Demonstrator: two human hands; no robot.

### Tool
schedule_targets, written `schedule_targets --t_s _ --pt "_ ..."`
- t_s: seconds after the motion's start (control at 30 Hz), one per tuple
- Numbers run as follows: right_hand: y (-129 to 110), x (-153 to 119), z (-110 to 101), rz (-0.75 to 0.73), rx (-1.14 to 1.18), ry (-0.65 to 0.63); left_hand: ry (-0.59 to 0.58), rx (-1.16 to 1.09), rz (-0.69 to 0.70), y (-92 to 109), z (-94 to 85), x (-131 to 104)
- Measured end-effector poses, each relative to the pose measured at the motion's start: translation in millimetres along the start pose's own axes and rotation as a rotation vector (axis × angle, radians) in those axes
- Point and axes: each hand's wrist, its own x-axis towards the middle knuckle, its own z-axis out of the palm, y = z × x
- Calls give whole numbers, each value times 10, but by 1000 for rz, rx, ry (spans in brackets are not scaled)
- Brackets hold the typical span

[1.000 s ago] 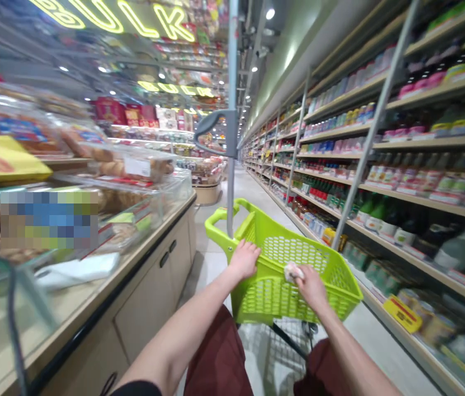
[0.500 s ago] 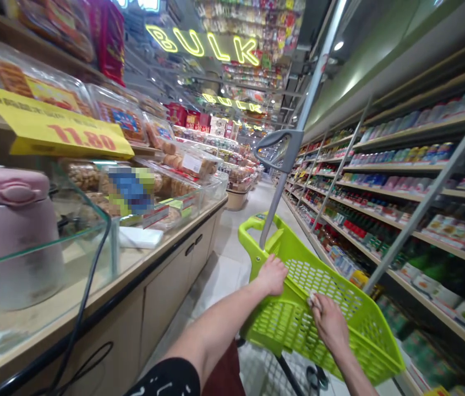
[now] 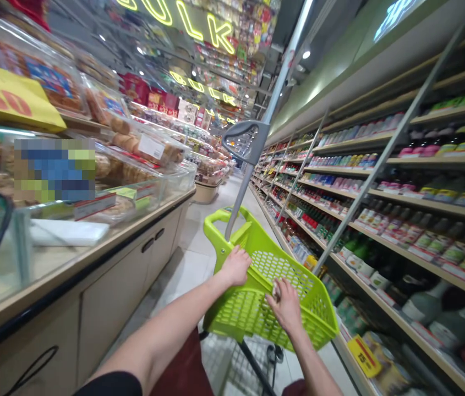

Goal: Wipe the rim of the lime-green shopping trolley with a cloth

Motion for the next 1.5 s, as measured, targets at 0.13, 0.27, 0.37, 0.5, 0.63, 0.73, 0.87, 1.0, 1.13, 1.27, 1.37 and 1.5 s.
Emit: schedule_targets --t_s 0.13,0.27,0.37,0.5,0.63,0.73,0.87,1.0,1.13,1.27,1.37,1.5 --pt "-87 -12 33 0 13 21 -1 3 10 -4 -13 -6" --pt "384 -238 -69 30 54 29 30 3 25 7 -8 -26" --pt "809 -420 -201 193 -80 122 48 -5 22 30 -16 -38" --pt "985 -443 -298 378 -184 142 46 -18 3 70 -53 -51" --pt "590 -268 -200 191 -61 -39 60 -16 2 87 -56 -56" --pt "350 -235 -133 73 -68 -27 65 -12 4 73 -29 -51" --pt "578 -429 -152 87 -99 3 62 -11 6 62 -7 -45" --pt "1107 -680 -244 188 -75 79 51 -12 -4 84 -23 -51" --pt "1313 -771 -304 364 -98 220 49 -17 -2 110 -35 -43" --pt "1014 -616 -206 383 -52 199 34 -20 -23 127 -37 -18" --pt "688 -415 -103 233 28 145 16 -19 -17 129 -48 -6" --pt "571 -316 -116 110 62 39 17 -17 9 115 -66 -16"
